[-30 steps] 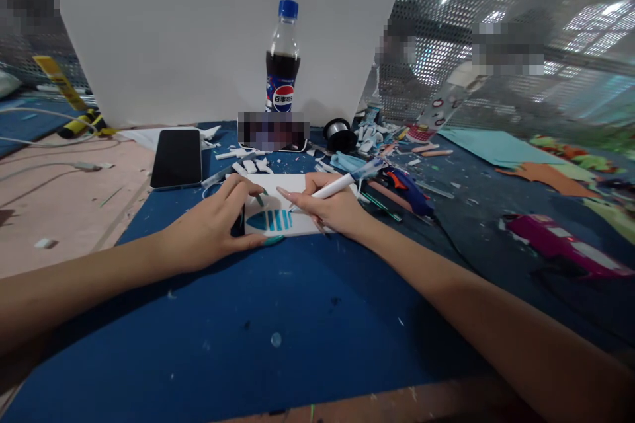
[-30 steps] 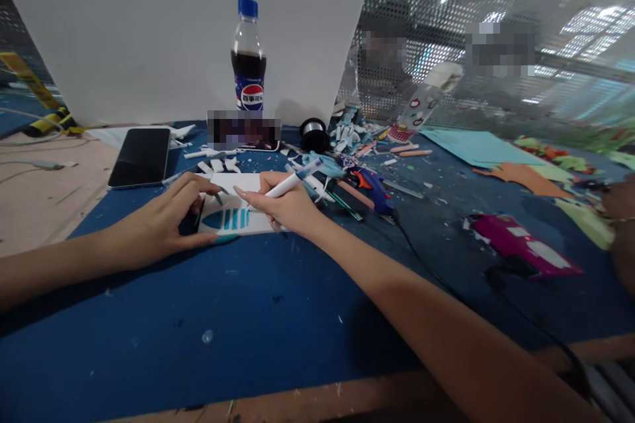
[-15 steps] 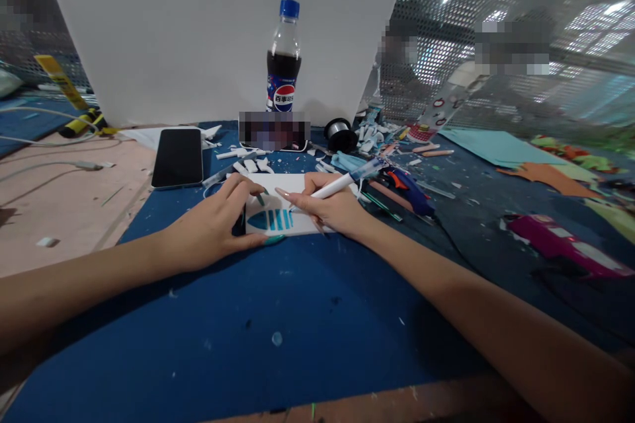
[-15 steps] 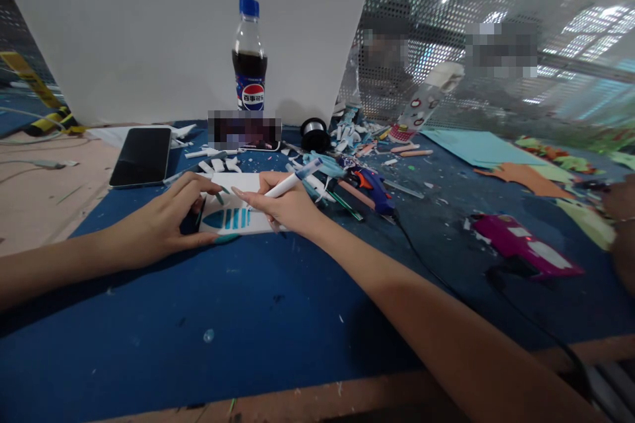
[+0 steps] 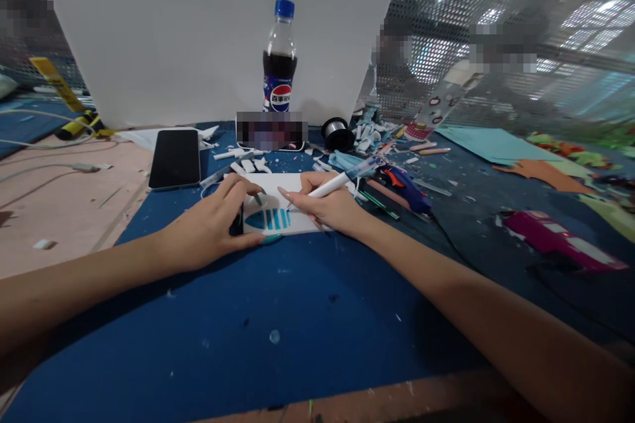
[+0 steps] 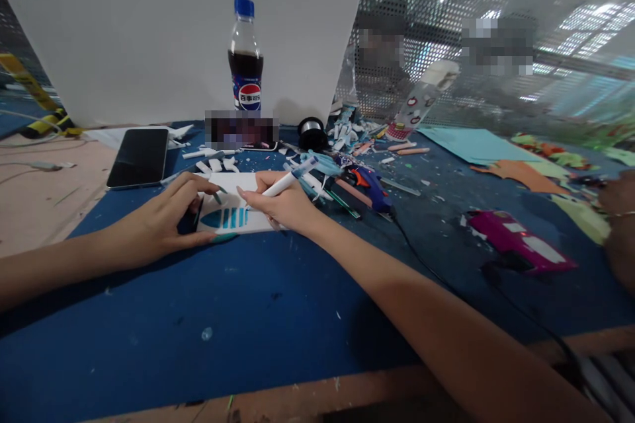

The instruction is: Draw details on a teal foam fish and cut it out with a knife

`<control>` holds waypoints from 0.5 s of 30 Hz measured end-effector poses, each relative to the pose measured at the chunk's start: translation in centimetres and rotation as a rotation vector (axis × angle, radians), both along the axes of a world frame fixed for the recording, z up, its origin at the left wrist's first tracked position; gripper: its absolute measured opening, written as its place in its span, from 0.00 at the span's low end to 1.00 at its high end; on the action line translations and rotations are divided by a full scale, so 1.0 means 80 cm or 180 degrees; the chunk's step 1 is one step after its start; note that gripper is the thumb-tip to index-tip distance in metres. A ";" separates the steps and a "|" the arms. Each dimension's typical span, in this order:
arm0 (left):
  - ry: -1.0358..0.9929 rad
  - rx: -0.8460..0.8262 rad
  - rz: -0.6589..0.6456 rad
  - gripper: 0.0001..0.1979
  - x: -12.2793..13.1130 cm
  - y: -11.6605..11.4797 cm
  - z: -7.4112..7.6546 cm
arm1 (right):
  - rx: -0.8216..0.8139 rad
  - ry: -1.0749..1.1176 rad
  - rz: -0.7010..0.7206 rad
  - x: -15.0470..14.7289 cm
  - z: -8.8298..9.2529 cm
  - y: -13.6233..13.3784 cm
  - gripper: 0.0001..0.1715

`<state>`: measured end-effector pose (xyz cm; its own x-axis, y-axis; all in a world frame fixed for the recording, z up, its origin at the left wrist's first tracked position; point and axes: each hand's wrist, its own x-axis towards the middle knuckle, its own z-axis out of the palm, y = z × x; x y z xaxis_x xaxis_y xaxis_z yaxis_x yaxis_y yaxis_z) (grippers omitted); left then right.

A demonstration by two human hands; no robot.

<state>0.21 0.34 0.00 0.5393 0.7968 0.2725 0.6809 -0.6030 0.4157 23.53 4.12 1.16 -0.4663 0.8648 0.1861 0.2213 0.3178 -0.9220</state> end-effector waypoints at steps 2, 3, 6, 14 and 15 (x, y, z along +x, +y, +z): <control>0.0032 -0.0038 -0.0002 0.25 0.000 0.000 0.001 | -0.0063 0.0004 -0.0007 0.000 0.000 0.000 0.27; 0.0041 -0.0039 -0.0003 0.25 0.000 0.000 0.001 | -0.0086 0.0013 0.0002 0.000 0.000 0.001 0.27; 0.0021 -0.0016 0.0003 0.25 0.000 0.000 0.000 | -0.0072 0.0019 0.0040 0.001 0.001 0.001 0.27; -0.0011 0.0007 0.0009 0.25 -0.001 0.001 0.000 | -0.0009 -0.0055 0.0030 0.002 0.002 0.002 0.28; 0.0001 -0.0008 0.0008 0.25 0.000 0.000 0.000 | 0.0024 -0.0056 0.0031 0.002 0.002 0.002 0.28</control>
